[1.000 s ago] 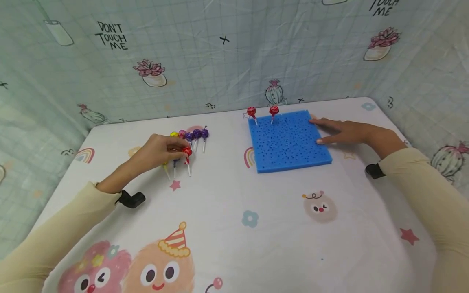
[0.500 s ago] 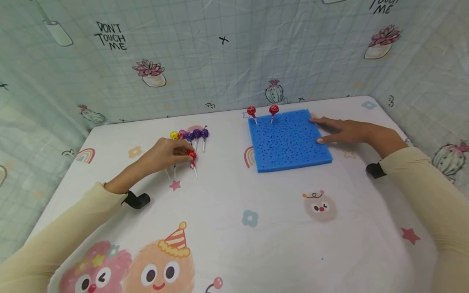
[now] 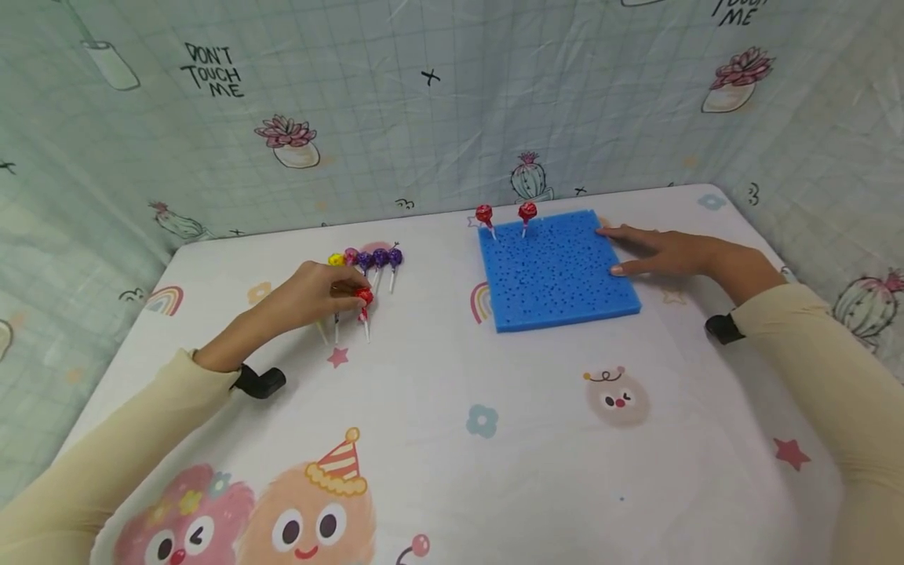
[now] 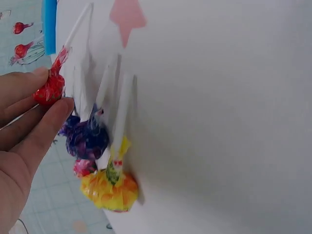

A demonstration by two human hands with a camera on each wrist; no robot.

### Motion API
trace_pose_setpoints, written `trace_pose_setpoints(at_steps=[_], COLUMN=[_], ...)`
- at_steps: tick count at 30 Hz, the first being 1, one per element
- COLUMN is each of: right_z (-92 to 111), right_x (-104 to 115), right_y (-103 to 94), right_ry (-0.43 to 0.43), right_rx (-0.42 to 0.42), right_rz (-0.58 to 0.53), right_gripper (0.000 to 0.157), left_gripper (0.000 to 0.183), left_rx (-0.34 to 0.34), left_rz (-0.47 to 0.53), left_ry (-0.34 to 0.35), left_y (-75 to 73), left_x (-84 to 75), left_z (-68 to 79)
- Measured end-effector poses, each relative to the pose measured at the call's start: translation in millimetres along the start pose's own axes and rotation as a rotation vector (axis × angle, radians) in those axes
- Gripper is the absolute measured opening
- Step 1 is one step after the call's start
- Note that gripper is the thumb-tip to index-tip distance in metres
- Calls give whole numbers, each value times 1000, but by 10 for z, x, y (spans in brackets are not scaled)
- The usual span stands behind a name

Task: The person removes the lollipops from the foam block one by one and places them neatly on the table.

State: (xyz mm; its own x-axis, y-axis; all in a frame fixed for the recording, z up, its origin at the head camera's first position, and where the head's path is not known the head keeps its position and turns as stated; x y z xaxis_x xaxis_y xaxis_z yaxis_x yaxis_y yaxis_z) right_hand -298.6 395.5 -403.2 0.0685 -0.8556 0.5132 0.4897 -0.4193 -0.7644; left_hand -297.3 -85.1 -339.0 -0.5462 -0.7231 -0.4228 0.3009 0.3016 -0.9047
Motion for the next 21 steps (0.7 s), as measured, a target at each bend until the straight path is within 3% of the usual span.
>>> trace_pose_setpoints(at_steps=[9,21], right_z=[-7,15], right_x=[-5,19], right_y=[1,1], right_ry=[-11,-35], right_rx=[5,6], right_rz=[-18,-32], right_gripper=[86,85], left_gripper=[27,27], left_rx=[45,51], left_rz=[-148,-126], left_ry=[41,41], left_y=[-53,-12], left_x=[7,115], left_z=[-6,-10])
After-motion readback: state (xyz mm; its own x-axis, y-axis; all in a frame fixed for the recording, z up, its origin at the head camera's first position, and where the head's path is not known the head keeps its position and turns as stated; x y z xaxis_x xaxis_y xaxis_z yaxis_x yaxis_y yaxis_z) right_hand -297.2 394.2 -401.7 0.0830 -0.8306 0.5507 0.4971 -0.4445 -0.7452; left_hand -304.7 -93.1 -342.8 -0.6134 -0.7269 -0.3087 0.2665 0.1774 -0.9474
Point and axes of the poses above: each hand's wrist, its own z-axis away from the middle knuckle, its own y-axis out of the palm, x = y × z, the point moved 8 cm from there along -z, towards the middle knuckle, and after that the axes turned 6 degrees about -z, right-handed, at the moved point
